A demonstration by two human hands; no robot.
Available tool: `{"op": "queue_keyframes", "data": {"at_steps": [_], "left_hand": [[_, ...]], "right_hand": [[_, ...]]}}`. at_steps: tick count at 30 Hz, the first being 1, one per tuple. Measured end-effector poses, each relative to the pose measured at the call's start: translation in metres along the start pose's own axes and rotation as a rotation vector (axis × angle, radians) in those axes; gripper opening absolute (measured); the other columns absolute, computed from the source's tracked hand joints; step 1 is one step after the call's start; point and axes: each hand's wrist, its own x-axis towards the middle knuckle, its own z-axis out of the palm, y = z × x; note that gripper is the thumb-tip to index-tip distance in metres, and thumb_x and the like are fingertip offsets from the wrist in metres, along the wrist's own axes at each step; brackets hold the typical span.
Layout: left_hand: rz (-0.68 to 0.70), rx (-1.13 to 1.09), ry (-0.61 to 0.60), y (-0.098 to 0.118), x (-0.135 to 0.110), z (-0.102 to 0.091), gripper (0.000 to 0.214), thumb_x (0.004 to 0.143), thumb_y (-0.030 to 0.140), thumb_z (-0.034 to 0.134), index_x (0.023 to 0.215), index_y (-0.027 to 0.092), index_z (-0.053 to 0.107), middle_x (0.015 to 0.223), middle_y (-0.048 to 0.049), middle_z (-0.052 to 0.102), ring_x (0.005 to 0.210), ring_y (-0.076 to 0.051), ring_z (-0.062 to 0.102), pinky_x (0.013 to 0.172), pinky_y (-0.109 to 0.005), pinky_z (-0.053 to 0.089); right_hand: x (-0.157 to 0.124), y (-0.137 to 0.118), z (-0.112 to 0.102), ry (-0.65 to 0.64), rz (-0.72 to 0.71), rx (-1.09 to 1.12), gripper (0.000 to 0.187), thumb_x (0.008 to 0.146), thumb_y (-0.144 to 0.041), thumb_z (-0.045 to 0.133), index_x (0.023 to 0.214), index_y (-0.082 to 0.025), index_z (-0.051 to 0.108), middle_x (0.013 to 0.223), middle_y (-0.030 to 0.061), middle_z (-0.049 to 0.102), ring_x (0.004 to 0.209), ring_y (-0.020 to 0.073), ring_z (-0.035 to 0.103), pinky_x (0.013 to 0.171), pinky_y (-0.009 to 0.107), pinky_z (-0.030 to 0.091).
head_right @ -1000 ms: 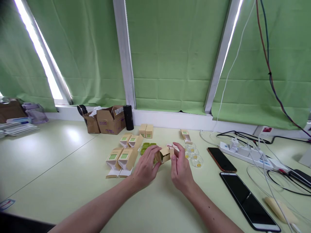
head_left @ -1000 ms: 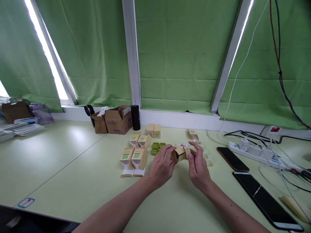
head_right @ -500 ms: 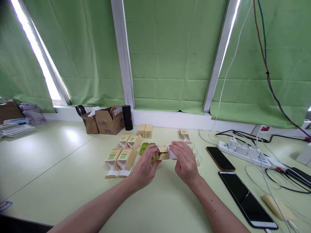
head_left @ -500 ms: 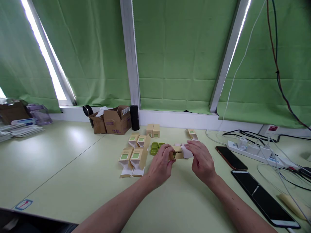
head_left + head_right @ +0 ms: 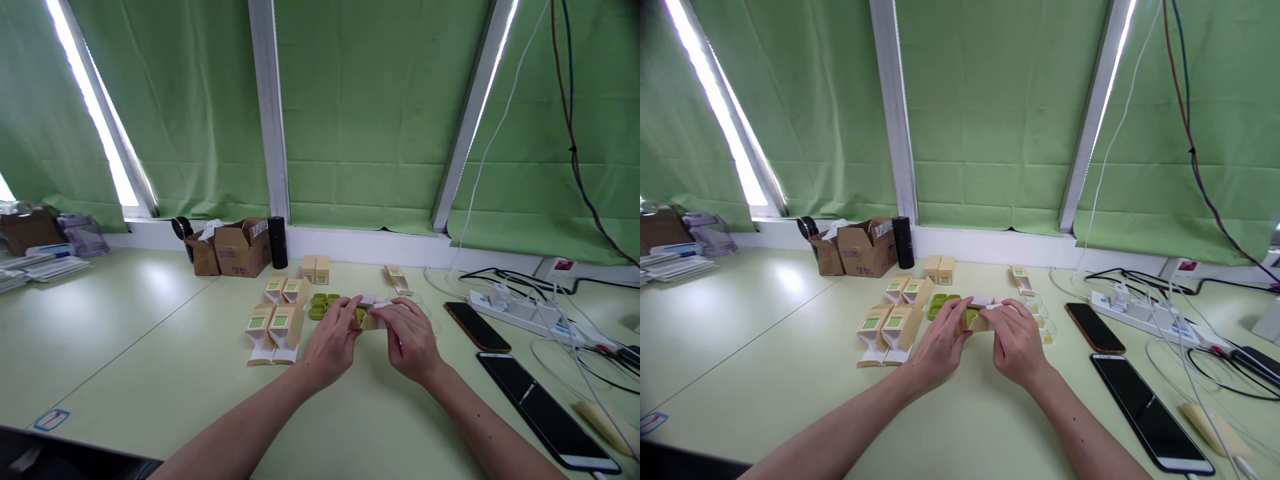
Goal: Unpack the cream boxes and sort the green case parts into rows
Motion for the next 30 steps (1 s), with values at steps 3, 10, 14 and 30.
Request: {"op": "queue_keyframes", "data": {"at_steps": [3, 10, 14, 30], "left_hand": [[-0.016, -0.018, 0.001, -0.002, 0.0, 0.0, 0.076, 0.093, 0.008, 0.054, 0.161, 0.03, 0.026, 0.14, -0.0142, 0.049, 0.128, -0.029, 0.054, 0.104, -0.05, 0.055], [-0.012, -0.035, 0.028, -0.004, 0.001, 0.0, 0.077, 0.093, 0.007, 0.053, 0.161, 0.029, 0.027, 0.138, -0.0142, 0.05, 0.127, -0.028, 0.055, 0.103, -0.049, 0.055], [-0.003, -0.01, 0.053, -0.004, 0.0, 0.0, 0.078, 0.091, 0.005, 0.051, 0.162, 0.027, 0.025, 0.138, -0.0145, 0.049, 0.128, -0.028, 0.054, 0.103, -0.048, 0.056], [0.275, 0.396, 0.061, 0.001, -0.002, 0.011, 0.076, 0.098, 0.003, 0.041, 0.166, 0.021, 0.013, 0.135, -0.0219, 0.055, 0.134, -0.035, 0.054, 0.092, -0.046, 0.06]], "right_hand": [[0.0, -0.002, 0.002, 0.004, 0.021, 0.019, 0.047, 0.085, 0.002, 0.051, 0.126, -0.021, 0.059, 0.101, 0.0079, 0.076, 0.092, 0.0239, 0.071, 0.097, 0.052, 0.054], [0.0, -0.006, 0.002, 0.035, 0.076, 0.102, 0.045, 0.087, -0.005, 0.057, 0.127, -0.025, 0.059, 0.089, 0.0041, 0.073, 0.09, 0.0246, 0.069, 0.1, 0.055, 0.055], [-0.002, -0.009, 0.006, 0.024, 0.106, 0.099, 0.041, 0.088, -0.006, 0.058, 0.123, -0.027, 0.062, 0.088, 0.0032, 0.072, 0.089, 0.0245, 0.069, 0.101, 0.057, 0.054], [-0.002, -0.023, 0.022, -0.035, 0.475, -0.022, 0.01, 0.092, -0.018, 0.063, 0.085, -0.025, 0.066, 0.074, 0.0012, 0.071, 0.081, 0.0252, 0.059, 0.086, 0.047, 0.041]]}}
